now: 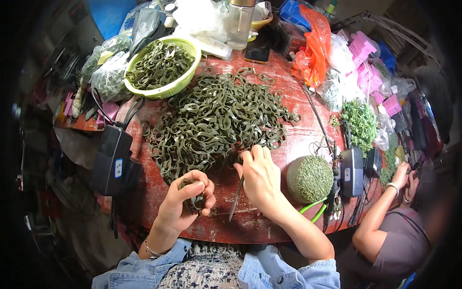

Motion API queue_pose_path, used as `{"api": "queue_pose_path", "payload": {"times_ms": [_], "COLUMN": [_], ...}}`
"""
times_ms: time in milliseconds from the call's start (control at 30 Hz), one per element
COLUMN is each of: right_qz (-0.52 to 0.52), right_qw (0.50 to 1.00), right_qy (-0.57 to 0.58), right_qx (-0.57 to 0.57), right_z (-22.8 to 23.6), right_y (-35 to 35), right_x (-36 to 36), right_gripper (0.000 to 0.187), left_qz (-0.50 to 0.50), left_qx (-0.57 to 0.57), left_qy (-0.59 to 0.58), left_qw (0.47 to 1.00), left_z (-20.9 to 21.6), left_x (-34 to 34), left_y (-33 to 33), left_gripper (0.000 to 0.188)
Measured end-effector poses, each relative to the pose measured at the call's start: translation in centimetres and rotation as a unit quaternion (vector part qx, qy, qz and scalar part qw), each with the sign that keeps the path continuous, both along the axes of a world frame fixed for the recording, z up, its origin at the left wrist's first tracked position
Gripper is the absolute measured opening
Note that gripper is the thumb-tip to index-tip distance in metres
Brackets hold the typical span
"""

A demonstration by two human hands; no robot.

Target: The recorder uses a specialized crafting tool to attach artificial green leaves onto a rounded base to create a decorative item.

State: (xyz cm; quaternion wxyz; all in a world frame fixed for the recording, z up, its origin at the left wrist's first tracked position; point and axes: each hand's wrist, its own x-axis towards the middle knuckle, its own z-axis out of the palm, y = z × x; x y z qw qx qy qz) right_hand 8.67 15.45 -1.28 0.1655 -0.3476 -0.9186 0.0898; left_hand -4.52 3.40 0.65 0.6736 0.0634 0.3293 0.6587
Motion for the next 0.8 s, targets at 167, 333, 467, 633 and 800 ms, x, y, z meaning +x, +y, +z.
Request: {"api": "queue_pose_path", "payload": {"times_ms": [167,333,467,633,800], "right_qz": [0.029,-0.028,0.019,0.027,0.028], "right_qw": [0.994,0.896,0.679,0.566,0.518], "right_qy": [0.088,0.255,0.380,0.417,0.450], "right_qx": [-0.063,-0.364,-0.629,-0.711,-0.727], "right_z": [0.5,4.6,7.2,7.8,7.7], "right_y": [-0.2,-2.2,-3.4,-4.4,-5.1], "right_x": [1.5,2.5,3.8,4.2,4.1], "right_gripper": [0.016,0.008,0.014,0.016,0.017], "left_qz": [0.002,0.053,0.022,-0.076,-0.061], "left_qx": [0.011,0.055,0.042,0.069,0.058], "left_qy": [0.038,0.136,0.275,0.215,0.174], "left_qw": [0.999,0.988,0.960,0.971,0.981], "left_z": [0.1,0.9,3.5,5.1,5.3], "left_x": [0.6,1.2,1.6,2.2,2.4], "left_y": [0.3,-0.2,-0.5,-1.3,-1.6], "left_gripper": [0.016,0.011,0.024,0.022,0.021]}}
